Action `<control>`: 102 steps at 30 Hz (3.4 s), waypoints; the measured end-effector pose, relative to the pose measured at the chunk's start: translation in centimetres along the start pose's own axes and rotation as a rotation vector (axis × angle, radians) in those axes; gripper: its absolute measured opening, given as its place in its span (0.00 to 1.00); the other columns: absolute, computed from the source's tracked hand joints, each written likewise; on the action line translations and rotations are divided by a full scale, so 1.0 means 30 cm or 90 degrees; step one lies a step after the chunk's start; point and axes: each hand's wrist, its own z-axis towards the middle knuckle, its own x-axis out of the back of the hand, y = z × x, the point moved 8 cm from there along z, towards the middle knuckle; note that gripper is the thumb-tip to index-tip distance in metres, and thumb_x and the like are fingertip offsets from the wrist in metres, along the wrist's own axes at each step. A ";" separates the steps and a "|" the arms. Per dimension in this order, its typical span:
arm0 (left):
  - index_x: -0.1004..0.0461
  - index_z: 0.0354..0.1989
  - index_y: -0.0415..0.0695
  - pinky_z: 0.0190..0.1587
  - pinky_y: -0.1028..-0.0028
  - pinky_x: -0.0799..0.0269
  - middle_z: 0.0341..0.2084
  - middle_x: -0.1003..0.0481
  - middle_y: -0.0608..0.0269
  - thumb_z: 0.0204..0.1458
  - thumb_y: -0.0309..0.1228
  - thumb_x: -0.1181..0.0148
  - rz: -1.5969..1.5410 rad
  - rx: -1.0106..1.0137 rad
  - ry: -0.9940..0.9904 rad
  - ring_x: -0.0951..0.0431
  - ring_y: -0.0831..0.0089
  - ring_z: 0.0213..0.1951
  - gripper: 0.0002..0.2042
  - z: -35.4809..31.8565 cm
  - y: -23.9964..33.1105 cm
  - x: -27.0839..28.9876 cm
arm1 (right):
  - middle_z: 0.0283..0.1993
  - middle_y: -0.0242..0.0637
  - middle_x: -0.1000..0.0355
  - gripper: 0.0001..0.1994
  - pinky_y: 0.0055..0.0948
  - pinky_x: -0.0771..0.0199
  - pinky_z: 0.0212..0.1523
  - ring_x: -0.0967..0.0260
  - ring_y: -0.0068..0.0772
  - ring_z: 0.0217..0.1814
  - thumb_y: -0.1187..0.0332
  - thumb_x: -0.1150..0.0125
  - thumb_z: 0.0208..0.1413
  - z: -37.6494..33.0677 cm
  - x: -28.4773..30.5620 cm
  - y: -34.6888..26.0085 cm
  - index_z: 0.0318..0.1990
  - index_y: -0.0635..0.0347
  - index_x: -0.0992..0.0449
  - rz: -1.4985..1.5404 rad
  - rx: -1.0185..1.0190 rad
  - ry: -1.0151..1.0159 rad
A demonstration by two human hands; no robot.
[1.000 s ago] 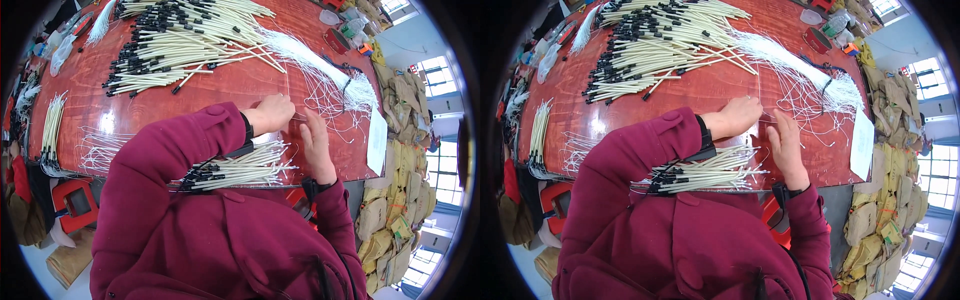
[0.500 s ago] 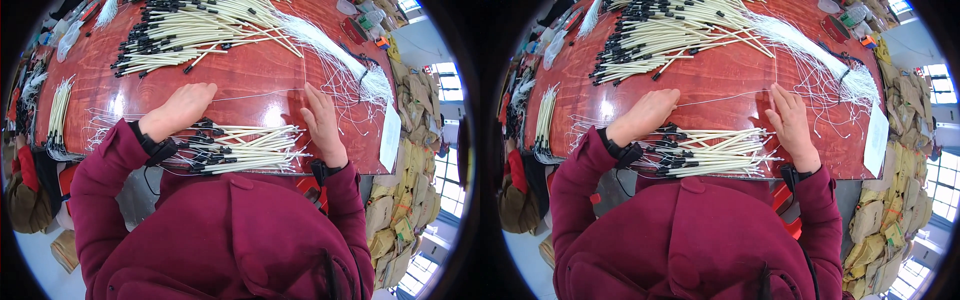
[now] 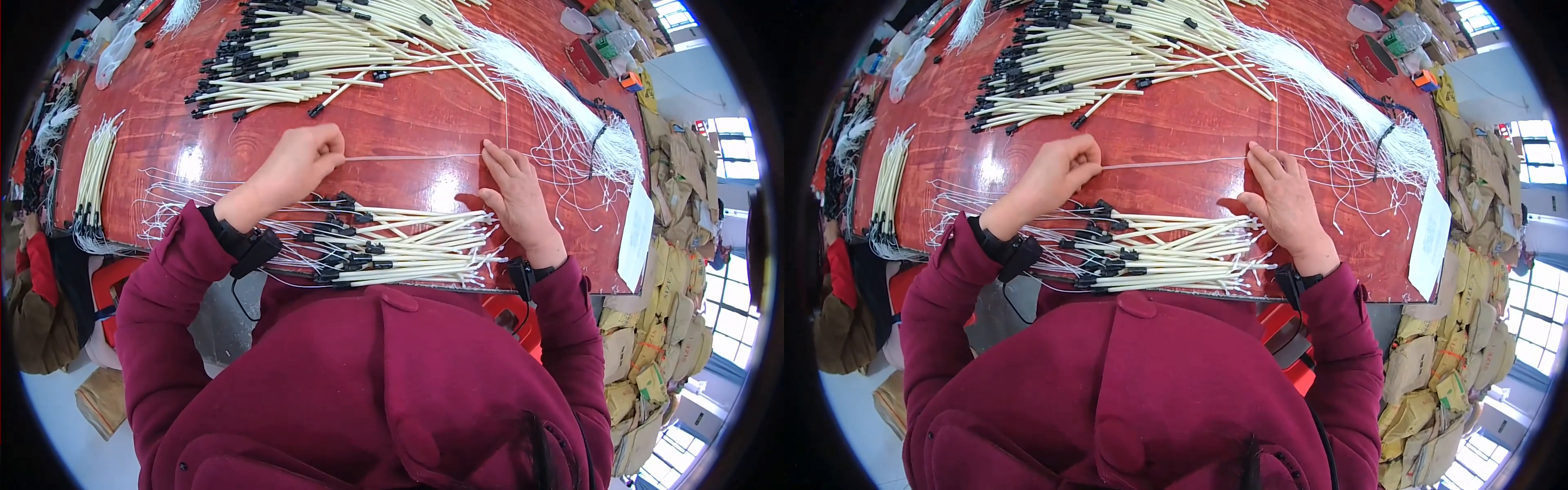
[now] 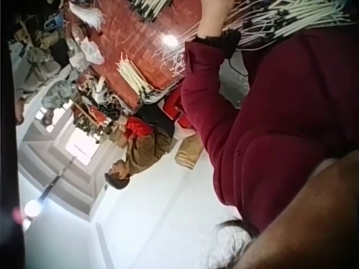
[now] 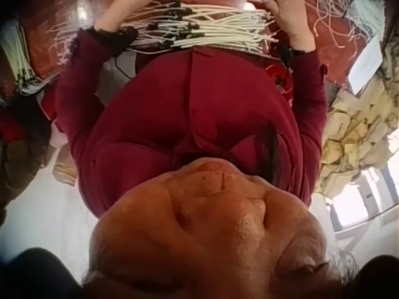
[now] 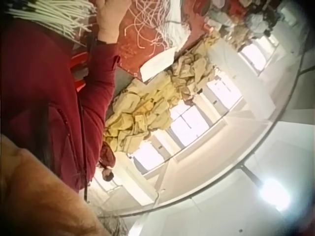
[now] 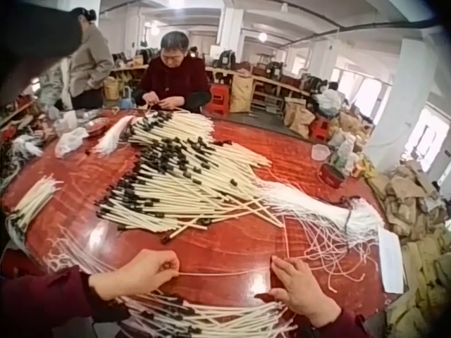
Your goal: Arranging and sorting electrical wire components into bundles on a production table.
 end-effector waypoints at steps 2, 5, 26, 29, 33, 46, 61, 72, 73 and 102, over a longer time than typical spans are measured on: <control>0.28 0.38 0.37 0.30 0.64 0.28 0.23 0.24 0.50 0.54 0.24 0.40 -0.214 0.149 0.053 0.26 0.52 0.24 0.06 0.006 -0.079 0.013 | 0.72 0.42 0.38 0.32 0.43 0.42 0.70 0.41 0.50 0.68 0.48 0.49 0.64 -0.001 0.000 0.003 0.65 0.68 0.32 0.016 0.005 0.007; 0.27 0.37 0.37 0.30 0.63 0.26 0.24 0.22 0.48 0.53 0.25 0.39 -0.275 0.221 0.089 0.25 0.48 0.25 0.07 0.011 -0.140 0.017 | 0.71 0.43 0.36 0.32 0.43 0.42 0.69 0.40 0.50 0.68 0.48 0.49 0.65 -0.001 0.008 0.004 0.64 0.68 0.31 0.041 0.000 0.015; 0.22 0.32 0.41 0.39 0.57 0.23 0.35 0.20 0.54 0.53 0.32 0.42 0.486 -0.346 0.102 0.19 0.56 0.39 0.07 0.597 0.367 -0.124 | 0.66 0.43 0.31 0.30 0.44 0.39 0.65 0.37 0.49 0.62 0.47 0.48 0.64 0.005 0.016 -0.002 0.60 0.67 0.26 0.169 0.027 0.055; 0.22 0.38 0.43 0.46 0.57 0.26 0.39 0.20 0.57 0.56 0.31 0.44 0.559 -0.339 0.145 0.20 0.60 0.45 0.08 0.698 0.345 -0.235 | 0.65 0.43 0.30 0.30 0.44 0.39 0.65 0.36 0.49 0.61 0.47 0.48 0.64 0.010 0.018 -0.006 0.59 0.67 0.26 0.177 0.025 0.058; 0.20 0.35 0.44 0.52 0.58 0.30 0.41 0.20 0.59 0.56 0.30 0.46 0.573 -0.361 0.281 0.21 0.63 0.48 0.08 0.755 0.308 -0.258 | 0.65 0.46 0.30 0.31 0.43 0.39 0.65 0.36 0.49 0.61 0.47 0.51 0.66 0.014 0.014 0.013 0.59 0.69 0.25 0.190 0.010 0.058; 0.23 0.34 0.44 0.43 0.61 0.26 0.34 0.26 0.59 0.51 0.29 0.43 0.375 -0.444 0.227 0.20 0.59 0.41 0.05 0.534 0.449 -0.083 | 0.64 0.47 0.28 0.30 0.42 0.38 0.63 0.35 0.48 0.58 0.47 0.54 0.67 0.020 0.000 0.008 0.57 0.70 0.24 0.198 0.021 0.086; 0.20 0.44 0.35 0.39 0.65 0.26 0.33 0.23 0.53 0.57 0.22 0.41 0.211 -0.015 0.194 0.21 0.55 0.36 0.09 -0.289 -0.104 0.207 | 0.64 0.46 0.28 0.28 0.38 0.39 0.64 0.36 0.45 0.60 0.51 0.54 0.69 0.021 0.000 -0.023 0.59 0.67 0.24 0.215 0.018 0.065; 0.19 0.44 0.35 0.41 0.66 0.26 0.34 0.22 0.53 0.58 0.23 0.41 0.175 0.000 0.189 0.21 0.56 0.38 0.09 -0.321 -0.148 0.207 | 0.65 0.44 0.29 0.25 0.38 0.38 0.64 0.36 0.45 0.60 0.55 0.48 0.65 0.023 0.001 -0.038 0.59 0.67 0.24 0.189 0.013 0.050; 0.19 0.44 0.35 0.41 0.66 0.26 0.34 0.22 0.53 0.58 0.23 0.41 0.175 0.001 0.186 0.21 0.56 0.38 0.09 -0.318 -0.147 0.204 | 0.65 0.44 0.30 0.25 0.38 0.39 0.65 0.36 0.44 0.61 0.56 0.49 0.66 0.022 -0.002 -0.038 0.60 0.67 0.25 0.182 0.010 0.041; 0.19 0.43 0.38 0.43 0.62 0.25 0.35 0.22 0.56 0.55 0.26 0.40 0.190 0.014 0.187 0.20 0.55 0.40 0.10 -0.291 -0.137 0.204 | 0.63 0.45 0.31 0.23 0.36 0.39 0.67 0.36 0.44 0.65 0.63 0.43 0.62 0.021 -0.011 -0.043 0.61 0.67 0.26 0.199 0.000 0.016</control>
